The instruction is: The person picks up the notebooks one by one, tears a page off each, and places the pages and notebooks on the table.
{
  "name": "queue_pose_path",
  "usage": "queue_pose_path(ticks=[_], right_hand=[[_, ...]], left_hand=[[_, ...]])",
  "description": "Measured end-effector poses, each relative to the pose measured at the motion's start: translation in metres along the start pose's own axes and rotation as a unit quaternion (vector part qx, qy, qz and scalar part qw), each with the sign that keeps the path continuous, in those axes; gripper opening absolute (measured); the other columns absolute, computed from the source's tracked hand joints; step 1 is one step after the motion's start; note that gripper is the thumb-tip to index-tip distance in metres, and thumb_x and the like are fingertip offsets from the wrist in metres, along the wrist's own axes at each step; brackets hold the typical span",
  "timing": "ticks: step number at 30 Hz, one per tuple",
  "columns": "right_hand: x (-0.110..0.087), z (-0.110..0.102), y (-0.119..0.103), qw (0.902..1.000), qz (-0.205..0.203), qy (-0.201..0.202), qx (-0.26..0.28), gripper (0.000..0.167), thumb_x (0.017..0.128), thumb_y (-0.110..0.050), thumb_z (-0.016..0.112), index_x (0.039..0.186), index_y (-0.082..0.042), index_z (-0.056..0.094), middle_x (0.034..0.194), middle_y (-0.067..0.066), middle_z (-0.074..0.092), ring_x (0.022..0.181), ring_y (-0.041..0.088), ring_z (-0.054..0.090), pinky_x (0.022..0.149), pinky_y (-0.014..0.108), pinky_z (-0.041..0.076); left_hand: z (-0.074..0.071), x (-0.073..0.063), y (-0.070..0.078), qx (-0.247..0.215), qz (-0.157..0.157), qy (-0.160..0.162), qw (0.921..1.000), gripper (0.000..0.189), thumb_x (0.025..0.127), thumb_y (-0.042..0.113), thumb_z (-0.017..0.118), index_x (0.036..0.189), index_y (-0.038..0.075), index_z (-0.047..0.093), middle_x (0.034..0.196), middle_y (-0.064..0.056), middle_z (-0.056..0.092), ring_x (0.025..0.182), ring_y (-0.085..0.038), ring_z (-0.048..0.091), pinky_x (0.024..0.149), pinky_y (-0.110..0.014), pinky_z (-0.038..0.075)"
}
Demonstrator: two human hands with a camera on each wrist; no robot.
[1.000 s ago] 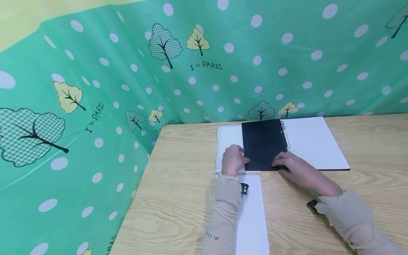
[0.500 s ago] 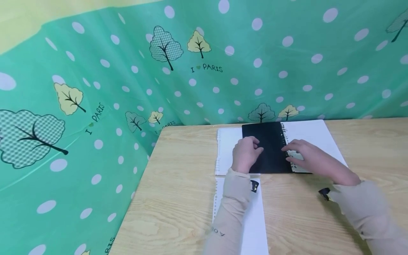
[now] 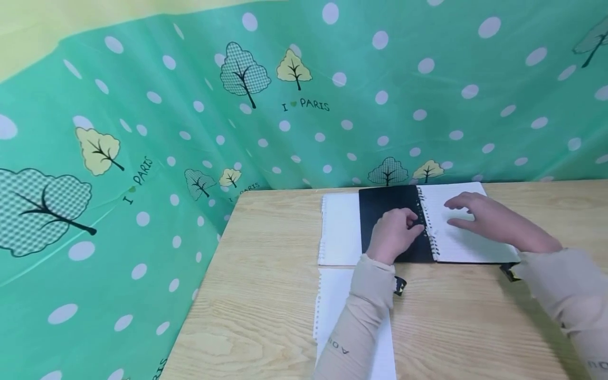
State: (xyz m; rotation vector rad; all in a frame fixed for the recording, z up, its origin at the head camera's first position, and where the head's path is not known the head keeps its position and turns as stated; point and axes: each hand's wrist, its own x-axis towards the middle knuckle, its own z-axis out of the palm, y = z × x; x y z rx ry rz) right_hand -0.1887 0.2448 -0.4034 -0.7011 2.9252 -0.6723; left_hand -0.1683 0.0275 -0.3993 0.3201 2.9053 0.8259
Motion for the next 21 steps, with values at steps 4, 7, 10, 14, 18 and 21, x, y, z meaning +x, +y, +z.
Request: queue_pose_path(ticks=[4,7,10,14,18,21], right_hand=[[0.002,0.0,0.014,1.0,-0.001,-0.002,0.0,0.041,0.09,-0.014,0.072,0.12,0.012,0.061,0.113,0.028,0.065,0.106,0.044,0.062,0.091,0.06,0.05],[0.005,0.002,0.023,1.0,0.001,-0.007,-0.001,0.044,0.089,-0.015,0.073,0.119,0.013,0.06,0.113,0.029,0.065,0.106,0.045,0.061,0.092,0.06,0.049],[0.008,0.004,0.031,0.9999,0.004,-0.015,0.002,0.049,0.089,-0.018,0.074,0.121,0.014,0.058,0.115,0.031,0.064,0.108,0.047,0.06,0.093,0.061,0.048],[0.012,0.005,0.042,0.9998,0.0,-0.015,0.011,0.053,0.087,-0.02,0.076,0.122,0.015,0.057,0.116,0.033,0.062,0.11,0.049,0.059,0.094,0.062,0.048],[0.018,0.005,0.055,0.9999,-0.01,-0.005,0.001,0.057,0.084,-0.022,0.08,0.12,0.016,0.059,0.117,0.034,0.062,0.112,0.051,0.057,0.096,0.063,0.046],[0.023,0.006,0.066,0.9998,-0.005,-0.003,-0.019,0.064,0.081,-0.028,0.083,0.12,0.016,0.059,0.118,0.035,0.06,0.112,0.052,0.053,0.096,0.065,0.043]], left_hand=[[0.01,-0.001,0.002,0.017,0.009,-0.01,0.9998,0.027,0.094,0.035,0.069,0.118,0.023,0.072,0.109,0.008,0.07,0.095,-0.005,0.064,0.084,-0.019,0.053],[0.019,-0.002,0.001,0.037,0.016,-0.01,0.9991,0.029,0.094,0.037,0.068,0.12,0.024,0.071,0.117,0.008,0.067,0.104,-0.006,0.061,0.091,-0.02,0.051],[0.025,-0.001,-0.001,0.068,0.025,-0.01,0.9973,0.036,0.093,0.041,0.068,0.126,0.025,0.067,0.126,0.007,0.062,0.114,-0.008,0.056,0.098,-0.021,0.048],[0.031,0.001,-0.003,0.112,0.044,-0.035,0.9922,0.052,0.093,0.049,0.066,0.139,0.025,0.057,0.144,0.007,0.052,0.135,-0.011,0.044,0.113,-0.025,0.037],[0.035,0.003,-0.006,0.134,0.047,-0.089,0.9859,0.074,0.091,0.059,0.062,0.152,0.025,0.039,0.16,0.005,0.032,0.151,-0.015,0.022,0.123,-0.031,0.021],[0.037,0.004,-0.008,0.142,0.042,-0.116,0.9821,0.082,0.09,0.065,0.058,0.157,0.027,0.029,0.165,0.005,0.021,0.153,-0.017,0.013,0.124,-0.033,0.015]])
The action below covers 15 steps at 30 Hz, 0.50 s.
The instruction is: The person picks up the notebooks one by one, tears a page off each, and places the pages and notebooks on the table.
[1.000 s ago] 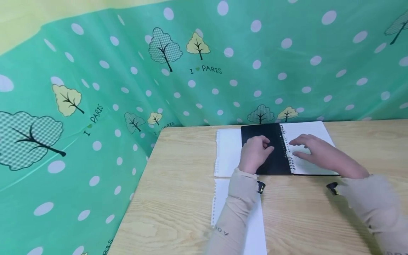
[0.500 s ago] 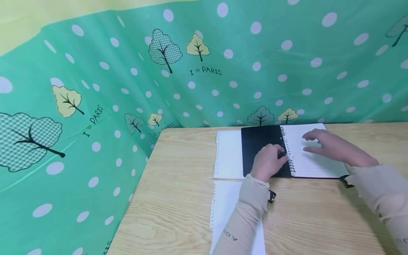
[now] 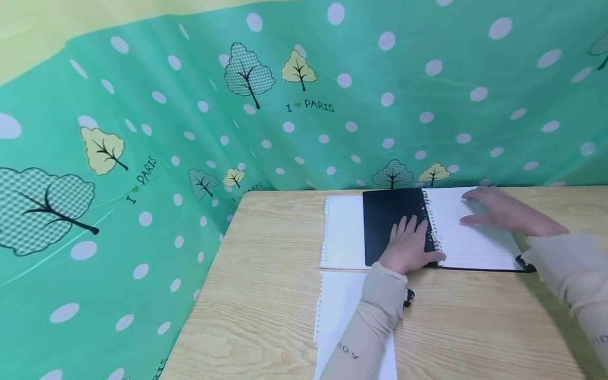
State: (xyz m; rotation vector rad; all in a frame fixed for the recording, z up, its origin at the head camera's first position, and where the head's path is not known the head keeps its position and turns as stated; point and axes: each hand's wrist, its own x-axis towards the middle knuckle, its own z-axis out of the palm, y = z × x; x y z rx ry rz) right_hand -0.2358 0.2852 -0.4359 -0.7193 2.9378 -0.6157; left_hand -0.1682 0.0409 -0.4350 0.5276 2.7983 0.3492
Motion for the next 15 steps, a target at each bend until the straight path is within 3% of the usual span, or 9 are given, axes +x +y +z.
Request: queue_pose_path(ticks=[7,15], right_hand=[[0.0,-0.005,0.014,0.999,0.034,-0.021,-0.021,0.078,0.08,-0.039,0.082,0.128,0.016,0.053,0.126,0.038,0.051,0.115,0.053,0.046,0.096,0.07,0.038],[-0.001,-0.005,0.027,0.9951,0.069,-0.052,0.047,0.099,0.086,-0.043,0.075,0.148,0.015,0.025,0.149,0.042,0.022,0.134,0.062,0.018,0.105,0.076,0.018]], left_hand=[[0.002,0.001,-0.002,0.018,0.005,-0.027,0.9995,0.08,0.09,0.071,0.051,0.157,0.032,0.028,0.165,0.009,0.015,0.154,-0.013,0.01,0.125,-0.033,0.013],[0.004,0.002,-0.015,0.022,0.029,-0.026,0.999,0.081,0.088,0.071,0.055,0.156,0.034,0.03,0.165,0.01,0.017,0.153,-0.011,0.01,0.125,-0.031,0.012]])
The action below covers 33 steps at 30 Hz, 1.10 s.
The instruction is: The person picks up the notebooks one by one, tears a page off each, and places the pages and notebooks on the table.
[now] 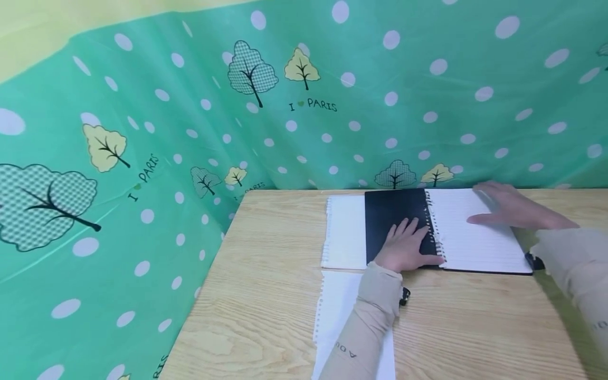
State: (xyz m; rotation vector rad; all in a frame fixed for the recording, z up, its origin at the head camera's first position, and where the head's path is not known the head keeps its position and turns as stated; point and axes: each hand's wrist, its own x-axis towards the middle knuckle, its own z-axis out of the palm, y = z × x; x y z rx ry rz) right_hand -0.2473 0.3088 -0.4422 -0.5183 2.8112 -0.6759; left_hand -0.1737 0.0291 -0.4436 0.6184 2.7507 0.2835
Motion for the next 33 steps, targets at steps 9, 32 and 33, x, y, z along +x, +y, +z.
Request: queue_pose_path(ticks=[9,32,33], right_hand=[[0.009,0.003,0.021,0.9988,0.011,-0.024,0.041,0.114,0.083,-0.042,0.077,0.155,0.008,0.003,0.155,0.041,0.008,0.141,0.061,0.004,0.109,0.076,0.009],[0.012,-0.007,0.005,0.997,-0.008,0.001,-0.077,0.104,0.076,-0.052,0.081,0.143,0.014,0.038,0.141,0.041,0.033,0.127,0.059,0.025,0.099,0.074,0.027],[0.013,-0.007,0.005,0.997,-0.013,0.002,-0.076,0.103,0.076,-0.052,0.081,0.142,0.015,0.038,0.141,0.041,0.034,0.128,0.059,0.026,0.101,0.073,0.025]], left_hand=[[-0.003,-0.003,-0.001,-0.001,0.007,-0.006,1.0,0.081,0.088,0.07,0.056,0.156,0.035,0.028,0.165,0.01,0.016,0.153,-0.011,0.01,0.124,-0.03,0.012],[-0.005,-0.002,-0.003,-0.005,-0.002,-0.014,0.9999,0.08,0.088,0.07,0.057,0.155,0.038,0.028,0.165,0.013,0.016,0.153,-0.009,0.01,0.124,-0.029,0.012],[-0.005,-0.002,-0.003,-0.004,-0.002,-0.014,0.9999,0.08,0.088,0.07,0.057,0.155,0.038,0.028,0.165,0.013,0.016,0.153,-0.008,0.01,0.124,-0.029,0.012]])
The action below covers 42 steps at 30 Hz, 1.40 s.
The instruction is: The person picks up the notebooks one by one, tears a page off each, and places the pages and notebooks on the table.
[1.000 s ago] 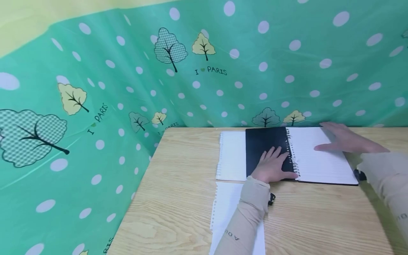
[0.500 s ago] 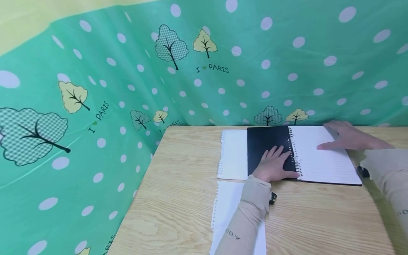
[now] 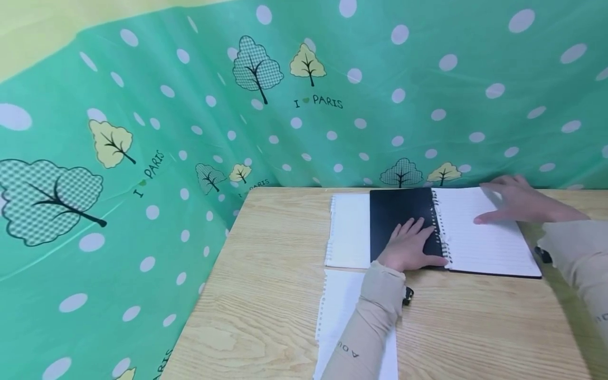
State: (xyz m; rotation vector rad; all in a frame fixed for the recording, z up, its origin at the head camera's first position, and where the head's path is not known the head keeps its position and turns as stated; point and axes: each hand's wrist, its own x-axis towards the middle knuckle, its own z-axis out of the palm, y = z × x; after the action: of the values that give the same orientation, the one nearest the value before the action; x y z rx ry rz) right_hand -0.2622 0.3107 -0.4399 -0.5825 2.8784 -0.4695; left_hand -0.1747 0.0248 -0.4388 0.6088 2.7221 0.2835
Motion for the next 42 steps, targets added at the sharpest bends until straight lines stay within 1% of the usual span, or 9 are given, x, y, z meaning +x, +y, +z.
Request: queue_pose_path(ticks=[4,9,13,17,20,23,26,31,42], right_hand=[[-0.001,0.0,0.001,0.9999,0.0,-0.006,0.015,0.104,0.078,-0.051,0.079,0.143,0.016,0.035,0.144,0.041,0.033,0.133,0.059,0.025,0.107,0.074,0.017],[-0.002,-0.002,0.001,0.9999,-0.001,-0.001,0.012,0.103,0.078,-0.052,0.08,0.142,0.017,0.037,0.144,0.041,0.034,0.132,0.06,0.027,0.105,0.074,0.023],[-0.002,-0.005,-0.001,0.9998,-0.006,0.019,0.003,0.096,0.077,-0.054,0.08,0.133,0.016,0.048,0.137,0.04,0.044,0.126,0.057,0.038,0.102,0.071,0.032],[-0.005,-0.007,0.0,0.9993,0.011,0.033,0.015,0.078,0.084,-0.047,0.077,0.128,0.014,0.056,0.13,0.038,0.052,0.121,0.054,0.046,0.099,0.069,0.038],[-0.008,-0.007,0.003,0.9983,0.025,0.046,0.026,0.059,0.094,-0.034,0.069,0.129,0.011,0.057,0.13,0.037,0.053,0.12,0.053,0.047,0.098,0.068,0.039],[-0.012,-0.006,0.004,0.9963,0.022,0.08,0.025,0.036,0.098,-0.017,0.062,0.124,0.008,0.063,0.125,0.033,0.059,0.115,0.051,0.053,0.094,0.066,0.044],[-0.014,-0.005,0.002,0.9918,0.004,0.127,0.01,0.021,0.096,-0.003,0.062,0.114,0.004,0.071,0.113,0.029,0.067,0.104,0.047,0.062,0.086,0.061,0.05],[-0.018,-0.005,-0.005,0.9859,0.008,0.167,-0.001,0.018,0.092,-0.003,0.067,0.108,0.003,0.074,0.103,0.026,0.071,0.094,0.043,0.066,0.081,0.058,0.052],[-0.03,0.0,-0.022,0.9833,-0.016,0.181,-0.017,0.012,0.089,-0.002,0.07,0.098,0.002,0.076,0.101,0.026,0.071,0.097,0.045,0.064,0.083,0.059,0.051]], left_hand=[[-0.001,0.001,0.0,0.005,0.002,-0.001,1.0,0.081,0.087,0.07,0.057,0.155,0.038,0.028,0.165,0.013,0.016,0.153,-0.009,0.01,0.124,-0.028,0.011],[0.0,0.003,0.001,0.011,0.007,-0.001,0.9999,0.081,0.087,0.07,0.057,0.156,0.037,0.028,0.165,0.012,0.016,0.153,-0.008,0.01,0.124,-0.028,0.012],[-0.001,0.003,0.001,0.012,0.009,0.0,0.9999,0.082,0.087,0.069,0.058,0.156,0.036,0.029,0.165,0.012,0.017,0.153,-0.009,0.011,0.124,-0.028,0.012],[0.0,0.003,0.001,0.011,0.008,0.001,0.9999,0.082,0.087,0.069,0.059,0.156,0.036,0.028,0.165,0.011,0.017,0.153,-0.009,0.011,0.124,-0.028,0.012],[0.001,0.003,0.0,0.009,0.006,0.002,0.9999,0.082,0.087,0.068,0.059,0.156,0.036,0.028,0.165,0.012,0.017,0.153,-0.009,0.011,0.124,-0.028,0.012],[0.001,0.003,0.0,0.003,0.004,0.003,1.0,0.082,0.087,0.068,0.06,0.156,0.036,0.029,0.165,0.012,0.017,0.153,-0.009,0.011,0.124,-0.028,0.011],[0.002,0.003,-0.001,-0.001,0.002,0.001,1.0,0.082,0.087,0.068,0.06,0.156,0.036,0.028,0.165,0.012,0.016,0.153,-0.009,0.011,0.124,-0.028,0.01],[0.003,0.004,-0.002,-0.003,0.003,0.002,1.0,0.083,0.087,0.068,0.059,0.156,0.035,0.028,0.165,0.012,0.016,0.153,-0.009,0.01,0.124,-0.029,0.01],[0.002,-0.003,0.003,0.013,-0.009,-0.006,0.9999,0.082,0.089,0.069,0.055,0.157,0.034,0.026,0.165,0.012,0.015,0.153,-0.009,0.01,0.125,-0.031,0.011]])
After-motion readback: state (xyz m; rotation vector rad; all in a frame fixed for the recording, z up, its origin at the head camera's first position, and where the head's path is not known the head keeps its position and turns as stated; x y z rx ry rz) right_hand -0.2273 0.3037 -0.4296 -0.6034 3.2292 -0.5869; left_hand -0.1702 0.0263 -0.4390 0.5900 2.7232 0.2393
